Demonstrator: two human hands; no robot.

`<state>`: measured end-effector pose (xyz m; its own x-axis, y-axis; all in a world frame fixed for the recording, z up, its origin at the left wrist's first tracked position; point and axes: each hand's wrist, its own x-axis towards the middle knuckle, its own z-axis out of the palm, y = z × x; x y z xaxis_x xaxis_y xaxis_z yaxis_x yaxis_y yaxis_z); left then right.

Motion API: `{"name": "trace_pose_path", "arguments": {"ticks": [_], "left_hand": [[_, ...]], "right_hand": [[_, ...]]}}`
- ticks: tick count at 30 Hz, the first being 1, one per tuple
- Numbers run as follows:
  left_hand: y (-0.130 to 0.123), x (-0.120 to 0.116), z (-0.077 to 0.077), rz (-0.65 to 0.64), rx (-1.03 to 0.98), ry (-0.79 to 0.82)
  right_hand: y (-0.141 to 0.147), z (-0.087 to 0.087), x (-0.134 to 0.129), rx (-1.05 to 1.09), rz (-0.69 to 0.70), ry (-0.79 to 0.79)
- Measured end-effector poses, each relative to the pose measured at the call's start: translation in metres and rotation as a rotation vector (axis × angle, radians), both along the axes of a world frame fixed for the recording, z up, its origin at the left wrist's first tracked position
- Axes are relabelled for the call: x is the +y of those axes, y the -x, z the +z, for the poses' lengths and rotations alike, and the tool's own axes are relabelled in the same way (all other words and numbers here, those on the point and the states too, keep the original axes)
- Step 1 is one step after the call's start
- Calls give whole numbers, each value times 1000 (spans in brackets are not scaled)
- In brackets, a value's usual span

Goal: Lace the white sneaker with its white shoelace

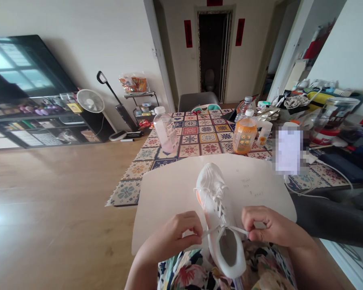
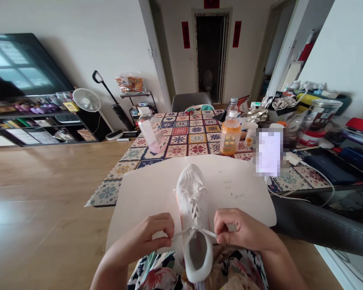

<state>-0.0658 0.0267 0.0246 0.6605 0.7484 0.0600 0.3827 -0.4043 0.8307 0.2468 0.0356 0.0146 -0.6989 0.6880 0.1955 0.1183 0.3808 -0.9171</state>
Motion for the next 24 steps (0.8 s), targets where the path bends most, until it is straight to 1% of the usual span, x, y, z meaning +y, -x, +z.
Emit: {"name": "trace_pose_path", "arguments": {"ticks": [1, 3, 5, 6, 8, 10, 12, 14, 16, 18, 20, 22, 24], "left_hand": [[-1, 0, 1, -34, -77, -30], [-7, 0, -1, -52, -274, -50], [-21, -1, -7, -23, -471, -11], [-29, -2, -12, -8, -540, 32], [-45, -4, -19, 20, -639, 102], [-57, -7, -24, 64, -651, 103], [-63, -10, -26, 114, -638, 41], [-65, -11, -26, 136, -641, -16], [-67, -12, -28, 148, -652, -44], [-69, -12, -30, 191, -690, -45], [-72, -12, -33, 222, -768, 13], [-75, -11, -33, 215, -810, 98], [-75, -11, -30, 214, -763, 87]], "right_hand": [[1, -1, 1, 99, 27, 16], [9, -6, 1, 310, 54, 86], [22, -11, -2, 494, 57, 177], [29, -14, -4, 562, 45, 207], [42, -19, -8, 626, -14, 234], [52, -21, -12, 608, -104, 232], [57, -21, -15, 548, -204, 197], [59, -20, -18, 477, -294, 105], [60, -18, -20, 396, -352, -26], [60, -16, -22, 319, -386, -159], [61, -16, -23, 282, -406, -250], [61, -16, -22, 278, -407, -288], [61, -17, -22, 275, -385, -297]]}}
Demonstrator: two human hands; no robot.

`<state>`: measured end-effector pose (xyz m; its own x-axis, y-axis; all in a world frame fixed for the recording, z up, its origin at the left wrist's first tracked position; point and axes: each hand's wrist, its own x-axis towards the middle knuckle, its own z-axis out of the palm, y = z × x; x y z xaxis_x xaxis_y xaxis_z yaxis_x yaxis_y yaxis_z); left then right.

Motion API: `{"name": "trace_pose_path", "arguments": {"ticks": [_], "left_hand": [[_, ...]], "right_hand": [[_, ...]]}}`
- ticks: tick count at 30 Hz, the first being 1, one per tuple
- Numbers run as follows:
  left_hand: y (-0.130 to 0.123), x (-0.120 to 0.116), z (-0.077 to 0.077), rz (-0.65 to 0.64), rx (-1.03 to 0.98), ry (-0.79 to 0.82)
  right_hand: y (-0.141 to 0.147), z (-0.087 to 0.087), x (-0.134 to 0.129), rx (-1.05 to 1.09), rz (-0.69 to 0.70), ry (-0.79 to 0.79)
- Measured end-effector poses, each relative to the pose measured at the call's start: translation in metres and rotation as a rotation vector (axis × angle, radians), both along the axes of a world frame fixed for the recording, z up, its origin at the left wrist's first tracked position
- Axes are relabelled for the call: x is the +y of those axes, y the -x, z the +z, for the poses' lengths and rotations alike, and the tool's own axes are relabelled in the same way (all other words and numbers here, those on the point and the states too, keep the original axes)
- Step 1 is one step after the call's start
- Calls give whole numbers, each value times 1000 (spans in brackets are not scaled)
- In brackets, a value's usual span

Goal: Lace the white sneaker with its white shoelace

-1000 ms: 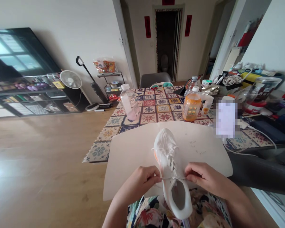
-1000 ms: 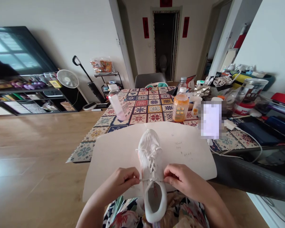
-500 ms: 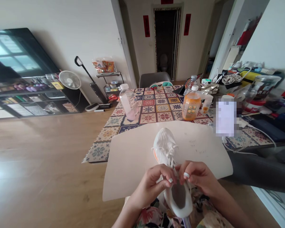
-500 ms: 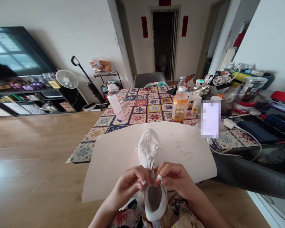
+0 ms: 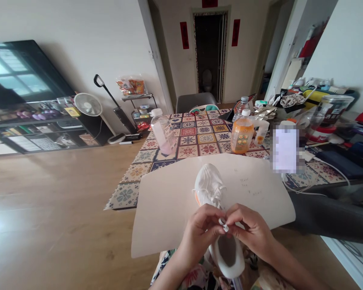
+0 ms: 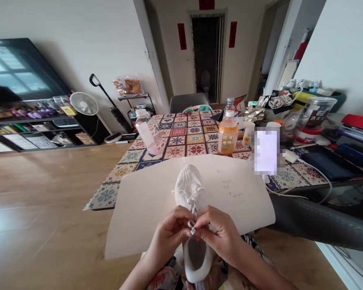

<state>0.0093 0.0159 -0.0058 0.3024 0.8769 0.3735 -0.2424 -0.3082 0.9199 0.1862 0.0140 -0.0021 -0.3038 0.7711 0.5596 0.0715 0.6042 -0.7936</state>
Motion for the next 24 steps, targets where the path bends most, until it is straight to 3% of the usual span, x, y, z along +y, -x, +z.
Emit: {"name": "trace_pose_path", "arguments": {"ticks": [6, 9, 15, 19, 24], "left_hand": [[3, -3, 3, 151, 183, -134], [3, -5, 0, 157, 200, -151], [2, -4, -2, 128, 219, -90], [0, 0, -3, 108, 136, 5], [-4, 0, 2, 113, 110, 83]], "right_hand": [[-3, 2, -2, -41, 14, 8], [-3, -1, -3, 0, 10, 48], [3, -11, -1, 215, -14, 275], [0, -9, 1, 95, -85, 105], [-2, -7, 7, 56, -99, 53]]}}
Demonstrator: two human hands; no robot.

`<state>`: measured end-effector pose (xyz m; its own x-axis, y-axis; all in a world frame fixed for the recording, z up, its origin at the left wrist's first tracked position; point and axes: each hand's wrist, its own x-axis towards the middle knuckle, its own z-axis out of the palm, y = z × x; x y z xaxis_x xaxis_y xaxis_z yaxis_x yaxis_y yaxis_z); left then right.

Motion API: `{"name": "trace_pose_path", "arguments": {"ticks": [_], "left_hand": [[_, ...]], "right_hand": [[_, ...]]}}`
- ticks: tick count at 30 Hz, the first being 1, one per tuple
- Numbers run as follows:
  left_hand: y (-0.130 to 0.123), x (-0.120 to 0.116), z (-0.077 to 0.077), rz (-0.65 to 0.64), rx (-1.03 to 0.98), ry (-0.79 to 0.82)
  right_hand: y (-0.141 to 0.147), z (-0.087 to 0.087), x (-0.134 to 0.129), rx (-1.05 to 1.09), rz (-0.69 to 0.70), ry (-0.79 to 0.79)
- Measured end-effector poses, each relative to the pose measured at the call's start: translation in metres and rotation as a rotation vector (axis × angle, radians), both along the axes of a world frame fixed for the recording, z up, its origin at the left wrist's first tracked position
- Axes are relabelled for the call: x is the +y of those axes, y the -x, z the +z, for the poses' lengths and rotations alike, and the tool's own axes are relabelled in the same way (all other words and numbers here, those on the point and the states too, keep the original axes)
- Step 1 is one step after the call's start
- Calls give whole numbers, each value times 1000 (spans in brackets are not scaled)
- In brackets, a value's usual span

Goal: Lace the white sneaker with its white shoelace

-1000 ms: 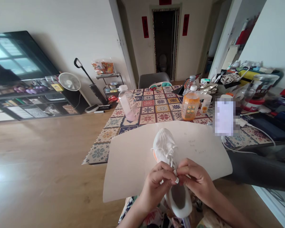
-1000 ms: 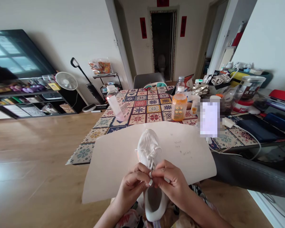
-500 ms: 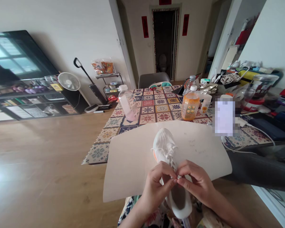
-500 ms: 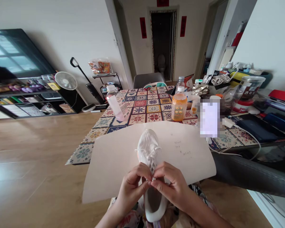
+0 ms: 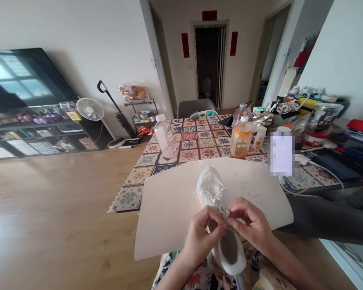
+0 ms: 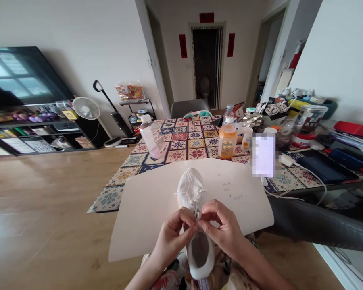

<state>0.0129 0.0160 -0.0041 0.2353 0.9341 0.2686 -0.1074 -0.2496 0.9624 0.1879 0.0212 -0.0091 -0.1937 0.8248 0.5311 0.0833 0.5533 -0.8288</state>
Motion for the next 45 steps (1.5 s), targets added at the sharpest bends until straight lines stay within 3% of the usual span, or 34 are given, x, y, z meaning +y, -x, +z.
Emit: {"name": "trace_pose_path", "arguments": {"ticks": [4, 8, 11, 14, 17, 20, 23, 25, 32, 39, 45], "left_hand": [[-2, -2, 1, 54, -9, 34], [-2, 0, -5, 60, -39, 49], [0, 3, -12, 73, -18, 28], [3, 5, -16, 95, 5, -29], [8, 6, -16, 110, 15, -71], [9, 6, -12, 108, 9, -46], [8, 6, -6, 65, -32, 34], [6, 6, -3, 52, -64, 84], [12, 10, 0, 14, -70, 165], [17, 25, -2, 169, -107, 109], [15, 26, -4, 214, -8, 77]], "right_hand": [[-2, 16, 5, -126, 53, -48], [-9, 43, 2, -335, 185, 22], [-9, 54, -3, -477, 152, 9], [-3, 50, -7, -497, 71, -5], [3, 40, -10, -378, 16, 119], [3, 31, -11, -155, 59, 289], [1, 27, -11, -65, 152, 330], [0, 26, -11, -115, 148, 268], [2, 22, -8, -239, -11, -179], [-17, 35, 6, -351, 385, -353], [-18, 36, 7, -338, 441, -302]]}}
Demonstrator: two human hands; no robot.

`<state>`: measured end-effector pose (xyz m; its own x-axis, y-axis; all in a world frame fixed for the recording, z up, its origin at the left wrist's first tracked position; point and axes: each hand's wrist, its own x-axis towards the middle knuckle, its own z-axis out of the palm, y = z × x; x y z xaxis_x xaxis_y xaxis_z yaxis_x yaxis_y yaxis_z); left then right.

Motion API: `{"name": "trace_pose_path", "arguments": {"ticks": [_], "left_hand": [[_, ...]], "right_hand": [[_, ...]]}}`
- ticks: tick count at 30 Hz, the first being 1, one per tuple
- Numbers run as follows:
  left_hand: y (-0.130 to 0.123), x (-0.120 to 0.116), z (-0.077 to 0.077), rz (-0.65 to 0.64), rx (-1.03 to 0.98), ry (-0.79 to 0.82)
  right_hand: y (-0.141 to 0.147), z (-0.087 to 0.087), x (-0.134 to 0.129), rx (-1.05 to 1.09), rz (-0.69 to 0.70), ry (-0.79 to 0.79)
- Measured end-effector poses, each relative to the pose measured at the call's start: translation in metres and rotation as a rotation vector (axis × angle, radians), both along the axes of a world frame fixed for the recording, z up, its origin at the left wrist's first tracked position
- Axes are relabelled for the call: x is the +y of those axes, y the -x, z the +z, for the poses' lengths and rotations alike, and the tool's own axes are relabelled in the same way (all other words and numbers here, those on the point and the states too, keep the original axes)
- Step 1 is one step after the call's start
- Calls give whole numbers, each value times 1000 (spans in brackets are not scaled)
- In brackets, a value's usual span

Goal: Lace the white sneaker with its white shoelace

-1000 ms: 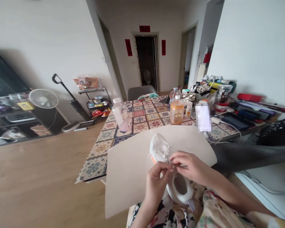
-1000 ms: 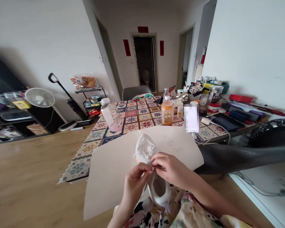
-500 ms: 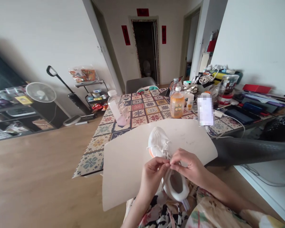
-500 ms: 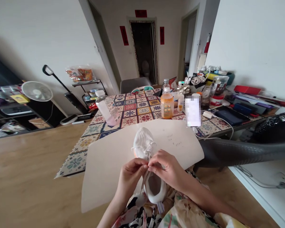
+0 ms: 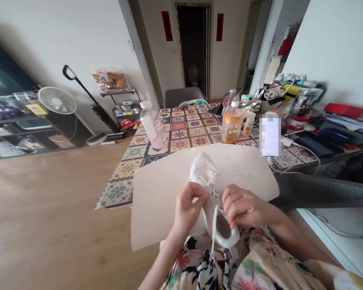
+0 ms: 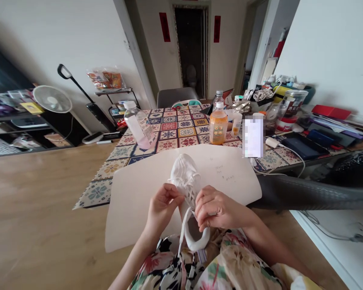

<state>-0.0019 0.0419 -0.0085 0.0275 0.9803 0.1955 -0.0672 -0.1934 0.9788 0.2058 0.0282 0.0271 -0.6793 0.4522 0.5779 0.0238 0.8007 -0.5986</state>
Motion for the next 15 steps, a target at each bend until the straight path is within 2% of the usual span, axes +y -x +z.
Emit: {"name": "trace_pose_path", "arguments": {"ticks": [3, 6, 9, 11, 13, 14, 15], "left_hand": [[6, 0, -5, -54, 38, -25], [14, -1, -6, -133, 91, -163], [20, -4, 0, -248, 242, -340], [20, -8, 5, -316, 352, -379], [19, -12, 7, -323, 407, -372], [19, -13, 8, -313, 418, -368], [18, -14, 8, -304, 425, -364]], "right_hand": [[-3, 2, -6, -37, -74, 39], [-3, 2, -13, -156, -236, 72], [4, 1, -19, -284, -392, -46], [10, 4, -22, -304, -433, -174], [13, 12, -26, -261, -387, -217], [12, 18, -28, -226, -304, -186], [11, 24, -29, -194, -149, -111]]}}
